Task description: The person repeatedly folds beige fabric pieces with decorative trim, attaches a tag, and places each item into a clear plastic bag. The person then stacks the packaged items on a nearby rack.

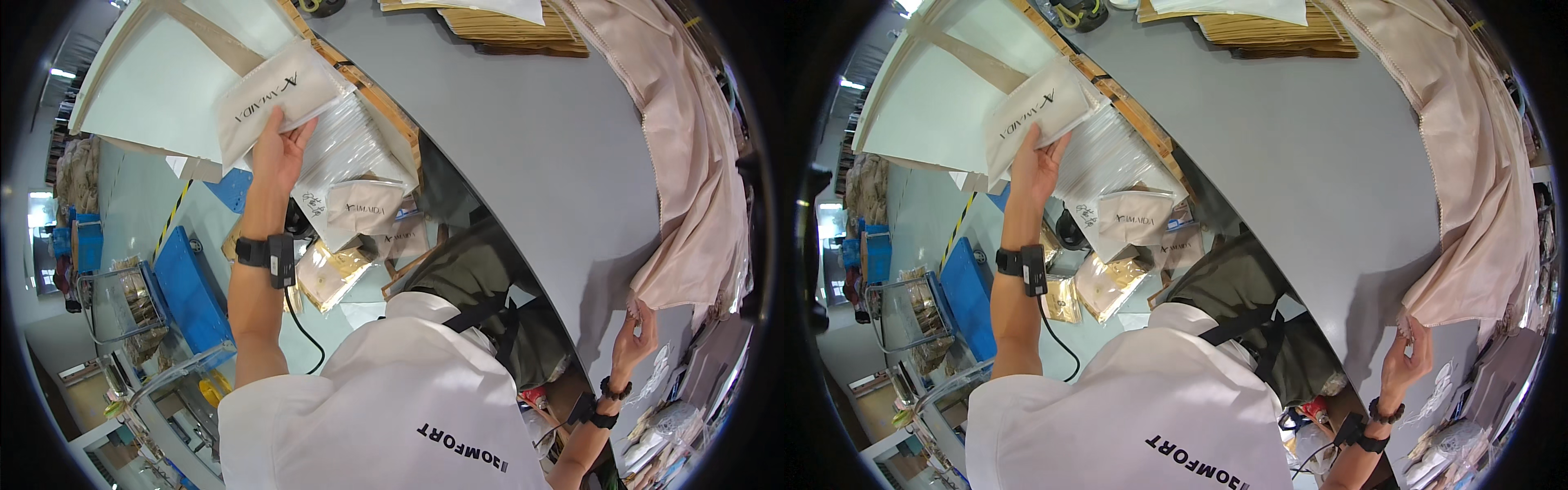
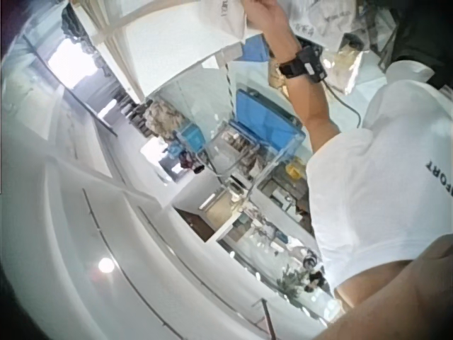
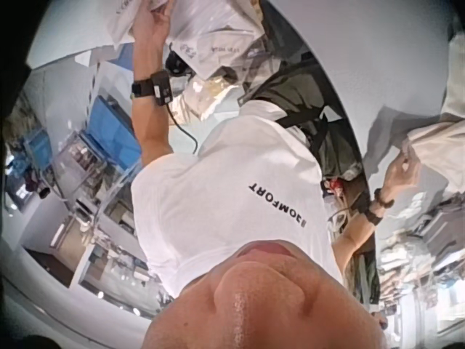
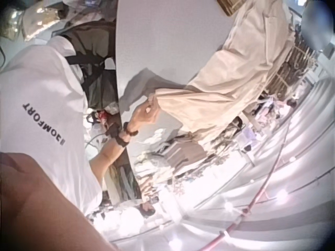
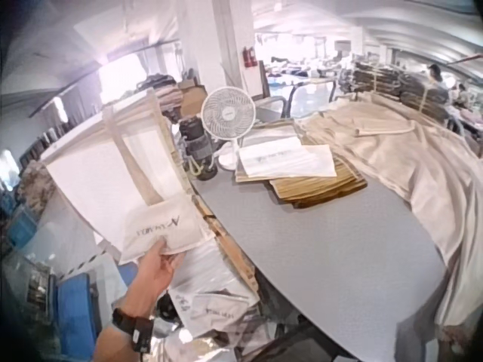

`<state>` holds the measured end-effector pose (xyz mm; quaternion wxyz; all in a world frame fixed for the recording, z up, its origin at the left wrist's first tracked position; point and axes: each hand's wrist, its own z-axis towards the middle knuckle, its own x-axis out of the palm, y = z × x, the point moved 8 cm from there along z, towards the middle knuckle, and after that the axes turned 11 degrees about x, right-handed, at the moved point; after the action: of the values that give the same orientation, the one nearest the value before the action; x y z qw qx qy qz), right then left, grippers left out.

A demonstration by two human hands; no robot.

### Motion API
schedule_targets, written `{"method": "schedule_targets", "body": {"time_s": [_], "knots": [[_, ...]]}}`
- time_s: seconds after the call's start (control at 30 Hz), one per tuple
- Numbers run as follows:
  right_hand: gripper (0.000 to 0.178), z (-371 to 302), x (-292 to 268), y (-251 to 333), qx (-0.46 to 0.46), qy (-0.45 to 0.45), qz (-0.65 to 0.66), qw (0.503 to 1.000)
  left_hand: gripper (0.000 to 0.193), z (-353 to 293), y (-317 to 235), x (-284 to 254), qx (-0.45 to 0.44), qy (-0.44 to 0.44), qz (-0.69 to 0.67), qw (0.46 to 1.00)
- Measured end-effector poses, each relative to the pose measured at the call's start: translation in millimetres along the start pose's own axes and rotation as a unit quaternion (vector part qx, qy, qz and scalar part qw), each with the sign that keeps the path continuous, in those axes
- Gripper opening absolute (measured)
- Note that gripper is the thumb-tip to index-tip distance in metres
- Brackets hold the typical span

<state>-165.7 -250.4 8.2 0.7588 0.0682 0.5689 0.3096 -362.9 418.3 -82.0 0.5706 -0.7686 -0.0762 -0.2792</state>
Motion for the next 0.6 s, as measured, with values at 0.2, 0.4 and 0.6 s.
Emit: {"method": "schedule_targets", "body": {"time_s": [0.2, 0.4, 0.6], "knots": [[0.025, -2, 5, 0, -0.006, 0.012, 0.008, 1.000, 0.035, 10, -2, 12, 0.075, 0.028, -0.040, 0.996], [0.027, 1, 4, 1, -0.006, 0.015, 0.012, 1.000, 0.060, 10, 8, 4, -0.198, 0.071, 0.068, 0.975], [0.027, -8, 10, -9, 0.027, 0.030, 0.006, 0.999, 0.093, -42, -64, 43, 0.468, 0.115, 0.777, 0.405]]}}
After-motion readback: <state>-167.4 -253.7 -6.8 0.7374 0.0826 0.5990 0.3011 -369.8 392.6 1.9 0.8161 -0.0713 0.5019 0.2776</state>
